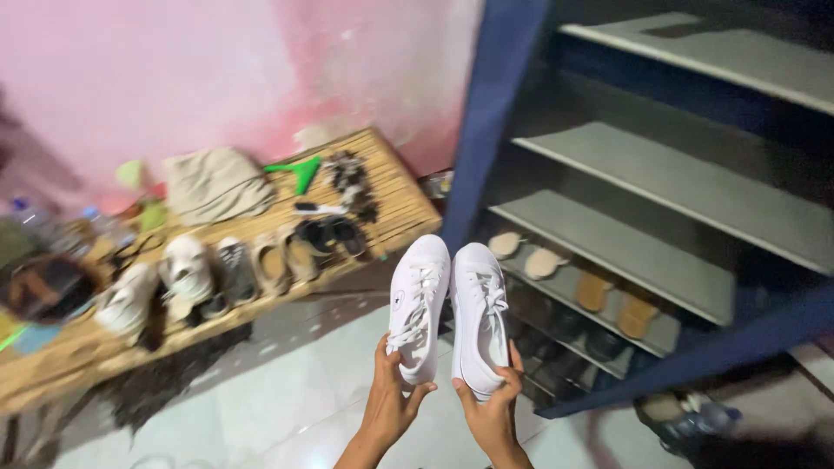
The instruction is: The person removes multiple pairs of shoes from a blue shoe rack and places them on a nearby wooden table. The shoes include sneakers, flats, and sandals. The person handles each pair by hand and sets them down on the table.
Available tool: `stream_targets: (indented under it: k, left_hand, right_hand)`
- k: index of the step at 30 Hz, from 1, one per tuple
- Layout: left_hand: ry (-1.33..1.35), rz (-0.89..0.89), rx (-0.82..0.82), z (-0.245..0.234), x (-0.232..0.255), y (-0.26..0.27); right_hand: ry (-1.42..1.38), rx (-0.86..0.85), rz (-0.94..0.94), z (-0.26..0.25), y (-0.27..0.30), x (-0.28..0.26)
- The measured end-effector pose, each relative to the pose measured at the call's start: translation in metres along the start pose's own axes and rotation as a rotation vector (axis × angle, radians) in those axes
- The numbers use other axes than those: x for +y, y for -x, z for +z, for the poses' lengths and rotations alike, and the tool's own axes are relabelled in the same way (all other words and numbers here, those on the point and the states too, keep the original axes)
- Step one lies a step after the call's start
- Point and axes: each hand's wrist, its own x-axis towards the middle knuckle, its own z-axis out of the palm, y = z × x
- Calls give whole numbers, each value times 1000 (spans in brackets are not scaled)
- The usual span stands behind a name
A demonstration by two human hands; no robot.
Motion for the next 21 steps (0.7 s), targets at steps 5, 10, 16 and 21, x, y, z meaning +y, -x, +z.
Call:
stream_targets:
  k: [5, 10, 16, 21]
  left_hand:
    - [-23, -261, 92, -58, -17, 34]
    - [-26, -234, 293, -88, -37, 53]
    - [-165, -278, 413, -113, -72, 53]
    - [-110, -510, 390, -137, -112, 23]
  right_hand:
    - [-146, -161, 30, 55, 10, -26]
    - [-313, -326, 58, 101, 15, -33]
    - [-312, -472, 44, 158, 9, -18]
    - [-405, -590, 18, 214, -4, 17]
